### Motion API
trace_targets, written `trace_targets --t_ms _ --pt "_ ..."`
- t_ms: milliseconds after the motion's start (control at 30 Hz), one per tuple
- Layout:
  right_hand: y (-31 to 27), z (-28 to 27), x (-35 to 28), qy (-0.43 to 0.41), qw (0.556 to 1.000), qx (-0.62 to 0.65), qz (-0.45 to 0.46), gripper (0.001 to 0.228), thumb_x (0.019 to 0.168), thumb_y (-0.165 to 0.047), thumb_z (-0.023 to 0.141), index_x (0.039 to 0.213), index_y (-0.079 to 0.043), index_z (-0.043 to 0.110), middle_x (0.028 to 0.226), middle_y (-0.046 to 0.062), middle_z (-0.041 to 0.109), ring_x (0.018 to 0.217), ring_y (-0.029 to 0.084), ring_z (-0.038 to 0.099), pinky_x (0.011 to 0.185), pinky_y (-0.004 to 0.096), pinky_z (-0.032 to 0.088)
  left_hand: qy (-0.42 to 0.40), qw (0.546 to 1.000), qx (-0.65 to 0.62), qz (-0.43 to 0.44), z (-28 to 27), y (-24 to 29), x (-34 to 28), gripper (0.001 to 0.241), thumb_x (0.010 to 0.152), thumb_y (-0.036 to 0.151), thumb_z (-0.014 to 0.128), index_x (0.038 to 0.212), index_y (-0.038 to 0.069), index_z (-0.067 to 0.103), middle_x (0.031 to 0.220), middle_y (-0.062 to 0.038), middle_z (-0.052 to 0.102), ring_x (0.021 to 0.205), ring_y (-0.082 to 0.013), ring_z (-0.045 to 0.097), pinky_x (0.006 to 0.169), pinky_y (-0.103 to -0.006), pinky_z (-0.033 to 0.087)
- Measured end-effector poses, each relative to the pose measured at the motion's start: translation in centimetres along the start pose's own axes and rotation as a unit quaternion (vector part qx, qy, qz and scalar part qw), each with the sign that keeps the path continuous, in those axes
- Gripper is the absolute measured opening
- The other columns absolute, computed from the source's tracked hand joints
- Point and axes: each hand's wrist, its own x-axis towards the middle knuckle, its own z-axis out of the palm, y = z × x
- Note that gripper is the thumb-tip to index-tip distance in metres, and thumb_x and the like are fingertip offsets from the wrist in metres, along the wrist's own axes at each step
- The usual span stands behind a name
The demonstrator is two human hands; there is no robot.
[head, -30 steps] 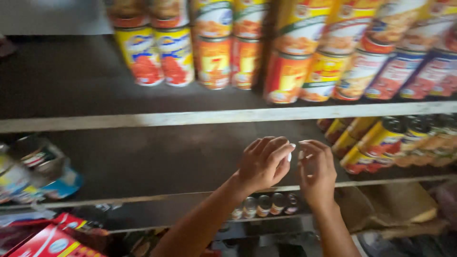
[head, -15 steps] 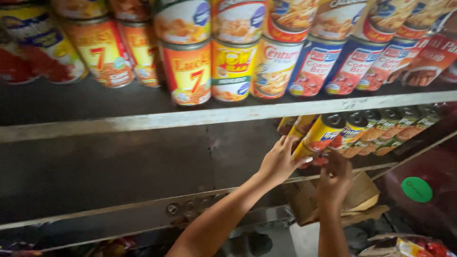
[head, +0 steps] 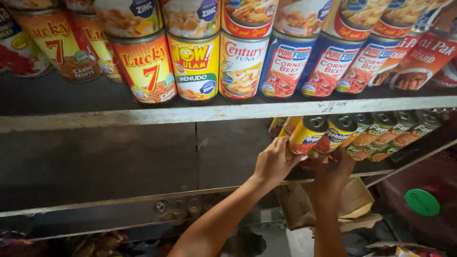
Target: Organizing and arranging various canned food products on grocery store shelves.
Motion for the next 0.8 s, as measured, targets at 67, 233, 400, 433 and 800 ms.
trace_targets --t_ms 67,233,400,433,800 --pt "4.0 -0.4 0.8 0.042 0.966 -0.247 -0.067 0.044 0.095 -0.002 0.078 0.132 0.007 0.056 0.123 0.022 0.057 0.108 0.031 0.061 0.092 0.036 0.056 -0.005 1.0 0.021 -0.011 -0.4 -0.7 -0.2 0.049 0.089 0.04 0.078 0.115 0.005 0.057 0.109 -0.014 0.069 0.099 -0.0373 0.069 0.078 -0.0468 0.056" --pt "1.3 0.0 1.4 0.017 0.968 -0.249 0.009 0.042 0.092 -0.013 0.085 0.122 0.006 0.062 0.114 0.019 0.061 0.1 0.029 0.062 0.088 0.041 0.053 0.018 1.0 0.014 -0.01 -4.8 -1.2 -0.6 0.045 0.087 0.034 0.08 0.117 0.007 0.059 0.11 -0.014 0.069 0.096 -0.0379 0.07 0.076 -0.0468 0.056" --pt "0.4 0.1 1.2 0.031 0.963 -0.264 0.043 0.035 0.086 -0.01 0.085 0.111 0.006 0.066 0.108 0.018 0.063 0.093 0.029 0.062 0.082 0.042 0.053 0.028 0.998 0.034 -0.044 -8.6 -2.2 -1.4 0.041 0.086 0.029 0.081 0.115 0.007 0.061 0.11 -0.015 0.07 0.097 -0.0378 0.071 0.078 -0.0462 0.057" --pt "0.4 0.1 1.2 0.023 0.966 -0.256 0.039 0.033 0.087 -0.01 0.084 0.109 0.005 0.065 0.105 0.016 0.063 0.089 0.026 0.063 0.077 0.039 0.053 0.034 0.998 0.024 -0.056 -9.5 -2.1 -1.6 0.044 0.084 0.029 0.082 0.116 0.006 0.062 0.111 -0.016 0.07 0.097 -0.0373 0.071 0.078 -0.0455 0.057" --pt "-2.7 1.8 0.2 -0.008 0.979 -0.203 0.026 0.024 0.092 -0.011 0.087 0.105 0.004 0.074 0.101 0.013 0.077 0.084 0.015 0.069 0.079 0.03 0.053 0.104 0.991 0.062 -0.05 -15.3 -5.9 -3.9 0.05 0.081 0.024 0.084 0.119 0.002 0.06 0.114 -0.02 0.068 0.101 -0.0384 0.069 0.083 -0.0449 0.056"
